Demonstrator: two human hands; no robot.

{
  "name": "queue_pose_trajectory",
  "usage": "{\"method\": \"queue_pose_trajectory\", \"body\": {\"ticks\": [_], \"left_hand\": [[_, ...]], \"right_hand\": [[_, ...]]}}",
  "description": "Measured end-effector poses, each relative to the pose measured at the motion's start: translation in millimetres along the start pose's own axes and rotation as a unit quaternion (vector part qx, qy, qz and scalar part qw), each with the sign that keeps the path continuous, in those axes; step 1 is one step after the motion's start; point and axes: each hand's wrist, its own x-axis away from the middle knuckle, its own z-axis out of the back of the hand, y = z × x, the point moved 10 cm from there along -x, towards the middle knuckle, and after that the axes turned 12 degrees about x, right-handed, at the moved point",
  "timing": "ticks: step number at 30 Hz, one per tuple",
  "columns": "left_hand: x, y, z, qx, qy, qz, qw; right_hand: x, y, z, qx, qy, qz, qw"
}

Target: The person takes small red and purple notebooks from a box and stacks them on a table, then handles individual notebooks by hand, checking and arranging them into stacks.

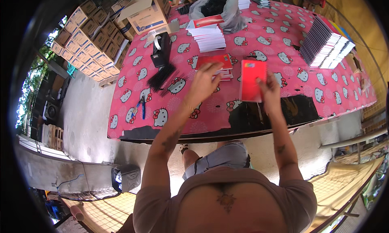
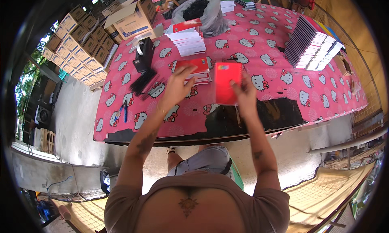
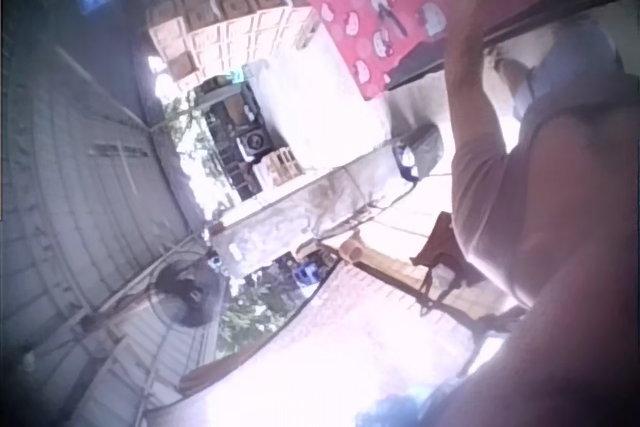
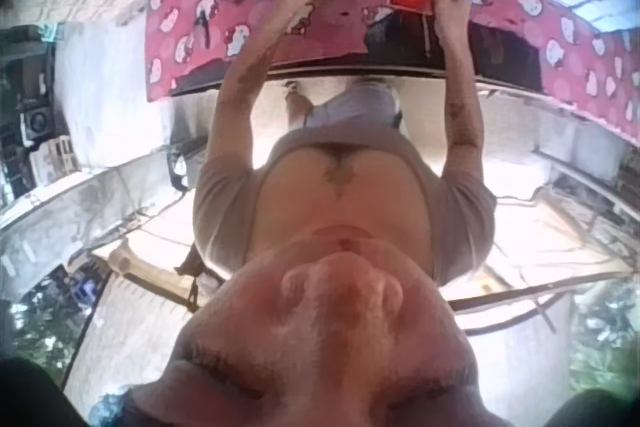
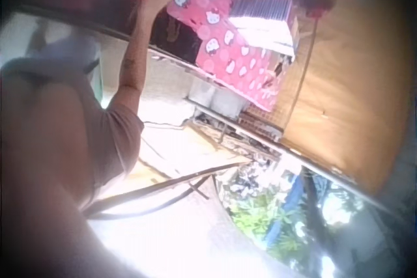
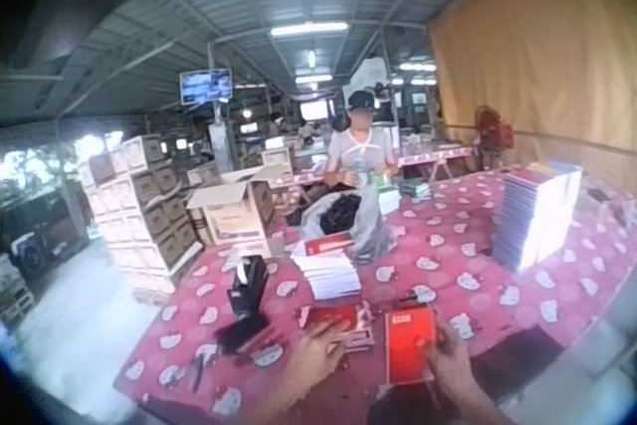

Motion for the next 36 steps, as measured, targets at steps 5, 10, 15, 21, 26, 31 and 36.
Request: {"method": "queue_pose_trajectory", "body": {"ticks": [5,10,15,21,26,31,36], "left_hand": [[12,-60,-20,-0.125,-0.079,-0.063,0.987],[10,-8,28,-0.078,-0.039,-0.01,0.996],[82,14,-13,0.028,-0.136,0.094,0.986],[92,-105,67,-0.17,-0.028,0.148,0.974],[96,-101,61,-0.215,0.018,0.071,0.974],[106,-41,69,0.057,0.061,0.173,0.981],[150,-37,68,0.127,0.07,0.262,0.954]], "right_hand": [[-66,12,49,0.549,0.074,0.193,0.81],[-18,-57,-13,0.479,0.04,0.296,0.826],[45,60,-67,0.112,-0.207,0.032,0.971],[52,66,-79,0.176,-0.186,0.046,0.966],[49,59,-95,0.053,-0.205,0.019,0.977],[57,60,-102,0.136,-0.267,0.0,0.954],[57,61,-103,0.133,-0.25,-0.002,0.959]]}}
